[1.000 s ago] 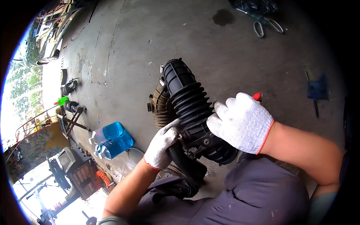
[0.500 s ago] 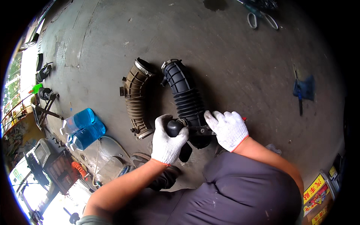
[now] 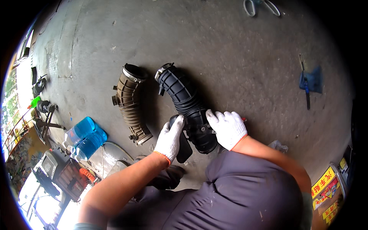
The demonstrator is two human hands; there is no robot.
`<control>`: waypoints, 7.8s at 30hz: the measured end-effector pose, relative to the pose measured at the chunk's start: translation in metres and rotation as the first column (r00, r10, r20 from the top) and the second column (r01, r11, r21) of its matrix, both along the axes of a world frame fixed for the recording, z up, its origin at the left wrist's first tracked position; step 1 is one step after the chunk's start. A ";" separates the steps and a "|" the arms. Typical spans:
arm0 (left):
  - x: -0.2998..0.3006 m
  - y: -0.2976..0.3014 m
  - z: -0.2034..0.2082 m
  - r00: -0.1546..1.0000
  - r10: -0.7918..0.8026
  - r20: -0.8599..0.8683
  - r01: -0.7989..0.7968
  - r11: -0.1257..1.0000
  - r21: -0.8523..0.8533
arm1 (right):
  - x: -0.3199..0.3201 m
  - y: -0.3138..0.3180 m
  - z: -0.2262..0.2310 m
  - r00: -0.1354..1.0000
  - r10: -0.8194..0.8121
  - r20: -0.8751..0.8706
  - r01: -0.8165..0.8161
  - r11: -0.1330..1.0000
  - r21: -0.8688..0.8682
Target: The person sits on the floor and uses pliers to remove a metal clamp from a beige air intake hose. They then attach a black rubber hose to a black plastic component and secure it with a new metal clamp using the pliers.
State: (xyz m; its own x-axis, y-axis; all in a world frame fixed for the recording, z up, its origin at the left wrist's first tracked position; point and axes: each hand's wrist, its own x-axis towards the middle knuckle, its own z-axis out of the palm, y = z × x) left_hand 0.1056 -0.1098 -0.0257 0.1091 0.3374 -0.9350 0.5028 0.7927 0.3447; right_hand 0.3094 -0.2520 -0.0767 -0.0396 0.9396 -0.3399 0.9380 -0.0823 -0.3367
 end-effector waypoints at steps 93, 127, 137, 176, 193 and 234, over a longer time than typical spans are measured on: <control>-0.067 -0.043 -0.030 0.814 -0.578 -0.057 0.545 0.726 0.419 | 0.014 0.040 0.045 0.940 0.335 -0.062 -0.339 0.910 -0.239; -0.017 -0.064 -0.040 0.923 -0.383 -0.023 0.372 0.877 0.303 | 0.050 0.059 0.006 0.846 0.471 -0.249 -0.531 0.779 -0.334; -0.026 -0.063 -0.052 0.912 -0.399 0.098 0.349 0.877 0.331 | 0.052 0.062 0.005 0.845 0.468 -0.258 -0.534 0.750 -0.391; 0.000 -0.081 -0.043 0.991 -0.095 -0.098 0.115 0.967 0.227 | 0.060 0.110 0.001 0.750 0.582 -0.314 -0.659 0.622 -0.422; -0.016 -0.054 -0.035 0.977 0.204 0.062 -0.181 0.948 -0.261 | 0.061 0.098 0.000 0.792 0.521 -0.319 -0.611 0.680 -0.405; -0.014 -0.099 -0.010 0.991 -0.113 -0.076 0.132 0.928 0.347 | 0.044 0.091 0.057 0.834 0.531 -0.147 -0.538 0.729 -0.423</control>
State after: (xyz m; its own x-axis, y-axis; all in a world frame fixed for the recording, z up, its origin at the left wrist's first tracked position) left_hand 0.0918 -0.2092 -0.0354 0.1231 0.6319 -0.7652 0.6140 0.5572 0.5590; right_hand 0.3533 -0.1612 -0.0192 -0.4990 0.5172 -0.6953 0.8666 0.2931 -0.4039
